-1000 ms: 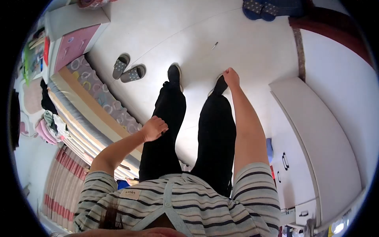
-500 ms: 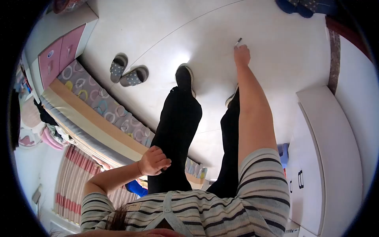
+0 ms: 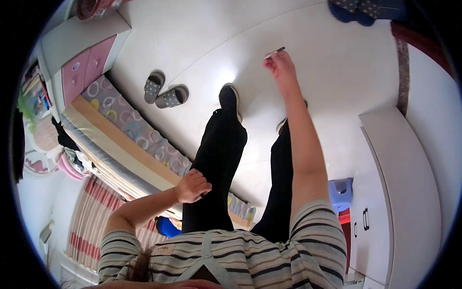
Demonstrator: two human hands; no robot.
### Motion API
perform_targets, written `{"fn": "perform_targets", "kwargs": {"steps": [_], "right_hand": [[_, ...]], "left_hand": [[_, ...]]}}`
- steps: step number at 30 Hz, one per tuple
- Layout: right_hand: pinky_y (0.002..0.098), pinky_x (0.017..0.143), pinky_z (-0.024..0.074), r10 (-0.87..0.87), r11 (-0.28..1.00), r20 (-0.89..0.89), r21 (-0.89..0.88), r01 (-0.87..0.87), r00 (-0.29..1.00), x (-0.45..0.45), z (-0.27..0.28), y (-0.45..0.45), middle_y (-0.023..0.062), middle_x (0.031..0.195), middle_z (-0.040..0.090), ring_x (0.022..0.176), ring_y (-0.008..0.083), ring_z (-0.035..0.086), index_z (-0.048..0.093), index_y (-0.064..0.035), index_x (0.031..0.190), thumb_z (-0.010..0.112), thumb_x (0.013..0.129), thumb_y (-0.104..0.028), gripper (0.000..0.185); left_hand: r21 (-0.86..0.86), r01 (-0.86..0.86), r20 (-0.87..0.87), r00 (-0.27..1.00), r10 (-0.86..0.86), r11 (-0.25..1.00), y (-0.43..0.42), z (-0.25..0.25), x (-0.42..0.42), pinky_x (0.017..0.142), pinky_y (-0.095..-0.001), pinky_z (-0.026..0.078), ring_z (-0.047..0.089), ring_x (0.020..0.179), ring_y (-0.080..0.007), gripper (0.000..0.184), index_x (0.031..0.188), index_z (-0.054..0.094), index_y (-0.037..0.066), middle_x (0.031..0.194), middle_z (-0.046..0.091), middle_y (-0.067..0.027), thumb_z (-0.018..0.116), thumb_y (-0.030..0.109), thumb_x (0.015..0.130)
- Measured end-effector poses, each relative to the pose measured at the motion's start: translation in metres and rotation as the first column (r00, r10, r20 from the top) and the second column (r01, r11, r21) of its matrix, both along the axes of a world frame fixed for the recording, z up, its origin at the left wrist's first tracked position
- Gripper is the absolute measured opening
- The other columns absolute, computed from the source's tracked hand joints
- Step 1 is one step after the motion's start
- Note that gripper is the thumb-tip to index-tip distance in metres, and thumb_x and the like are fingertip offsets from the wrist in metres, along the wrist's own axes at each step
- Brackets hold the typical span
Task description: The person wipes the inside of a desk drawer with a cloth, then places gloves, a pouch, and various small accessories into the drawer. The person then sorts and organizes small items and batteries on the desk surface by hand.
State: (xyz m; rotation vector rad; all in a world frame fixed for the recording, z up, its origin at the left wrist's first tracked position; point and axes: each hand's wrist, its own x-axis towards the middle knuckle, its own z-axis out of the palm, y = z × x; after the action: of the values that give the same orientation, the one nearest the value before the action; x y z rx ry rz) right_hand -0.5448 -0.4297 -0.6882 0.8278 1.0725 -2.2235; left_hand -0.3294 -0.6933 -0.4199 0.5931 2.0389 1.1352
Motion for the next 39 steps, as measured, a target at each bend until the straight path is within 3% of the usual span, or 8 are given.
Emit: {"fn": "perform_targets", "kwargs": {"steps": [5,10,15,20,27,30,31,39], "right_hand": [[0.0309,0.079,0.0503,-0.114,0.984,-0.187,-0.156,0.085,0.976,-0.023,0.186,0.004,0.0075,0.095,0.059,0.086,0.0160,0.058,0.050,-0.0082,0.116,0.051,0.095,-0.009,0.021],[0.0326,0.075,0.0501,0.025,0.993,-0.541,0.111,0.042,0.841,-0.039,0.336,0.043,0.0086,0.093,0.057,0.083,0.0177,0.058,0.037,-0.0094,0.134,0.051,0.094,-0.008,0.043],[0.0338,0.067,0.0509,0.091,0.948,-0.774,0.261,0.185,0.626,-0.027,0.454,0.108,0.0104,0.087,0.060,0.071,0.0197,0.058,0.029,-0.0078,0.139,0.053,0.093,-0.009,0.051],[0.0349,0.063,0.0518,0.088,0.887,-0.827,0.319,0.333,0.556,0.007,0.543,0.154,0.0100,0.085,0.058,0.071,0.0183,0.056,0.028,-0.0100,0.140,0.056,0.093,-0.018,0.056],[0.0251,0.058,0.0491,-0.394,0.805,-0.792,-0.053,0.591,0.466,0.085,0.654,0.189,0.0044,0.086,0.051,0.073,0.0117,0.050,0.027,-0.0181,0.144,0.051,0.094,-0.018,0.056],[0.0209,0.061,0.0480,-0.649,0.631,-0.694,-0.262,0.730,0.312,0.137,0.692,0.197,0.0043,0.092,0.051,0.073,0.0095,0.048,0.030,-0.0188,0.143,0.048,0.095,-0.015,0.052],[0.0291,0.067,0.0514,-0.723,0.574,-0.651,-0.377,0.727,0.233,0.156,0.699,0.201,0.0051,0.091,0.055,0.074,0.0123,0.052,0.028,-0.0160,0.142,0.050,0.093,-0.013,0.053],[0.0243,0.068,0.0527,-0.830,0.218,-0.541,-0.541,0.812,-0.138,0.296,0.747,0.192,0.0061,0.091,0.057,0.077,0.0115,0.055,0.039,-0.0097,0.128,0.058,0.092,-0.014,0.041]], "left_hand": [[-0.091,0.093,-0.002,0.996,-0.093,0.992,0.009,-0.009,0.010,0.076,-0.0353,0.040,0.054,0.076,-0.0223,0.024,0.086,0.057,0.012,0.076,0.053,-0.0024,0.068,0.005,0.066],[-0.220,0.150,-0.064,0.984,-0.168,0.964,0.033,-0.002,0.010,0.077,-0.0355,0.040,0.056,0.081,-0.0224,0.022,0.084,0.056,0.013,0.080,0.056,-0.0019,0.067,0.006,0.066],[-0.446,0.194,-0.165,0.942,-0.293,0.874,0.068,0.004,0.035,0.070,-0.0394,0.044,0.061,0.074,-0.0257,0.006,0.081,0.059,0.013,0.072,0.062,-0.0065,0.059,0.016,0.086],[-0.343,0.165,-0.015,0.983,-0.181,0.925,0.119,0.062,0.030,0.070,-0.0436,0.045,0.064,0.076,-0.0289,0.005,0.084,0.056,0.012,0.075,0.064,-0.0091,0.057,0.008,0.081],[-0.261,0.064,0.100,0.994,-0.039,0.963,0.121,0.078,-0.016,0.077,-0.0468,0.049,0.063,0.090,-0.0368,0.016,0.098,0.056,0.012,0.091,0.067,-0.0138,0.047,0.006,0.086],[-0.459,0.219,0.070,0.975,-0.211,0.861,0.086,0.077,-0.056,0.079,-0.0474,0.049,0.062,0.091,-0.0384,0.015,0.100,0.057,0.012,0.096,0.066,-0.0161,0.047,0.014,0.088],[-0.505,0.229,0.067,0.972,-0.227,0.833,0.071,0.074,-0.068,0.079,-0.0473,0.049,0.062,0.091,-0.0386,0.015,0.099,0.058,0.012,0.096,0.066,-0.0167,0.048,0.015,0.088],[-0.637,0.332,-0.024,0.894,-0.448,0.696,-0.012,0.093,-0.136,0.077,-0.0470,0.049,0.063,0.090,-0.0395,0.024,0.099,0.062,0.012,0.094,0.067,-0.0193,0.048,0.029,0.091]]}}
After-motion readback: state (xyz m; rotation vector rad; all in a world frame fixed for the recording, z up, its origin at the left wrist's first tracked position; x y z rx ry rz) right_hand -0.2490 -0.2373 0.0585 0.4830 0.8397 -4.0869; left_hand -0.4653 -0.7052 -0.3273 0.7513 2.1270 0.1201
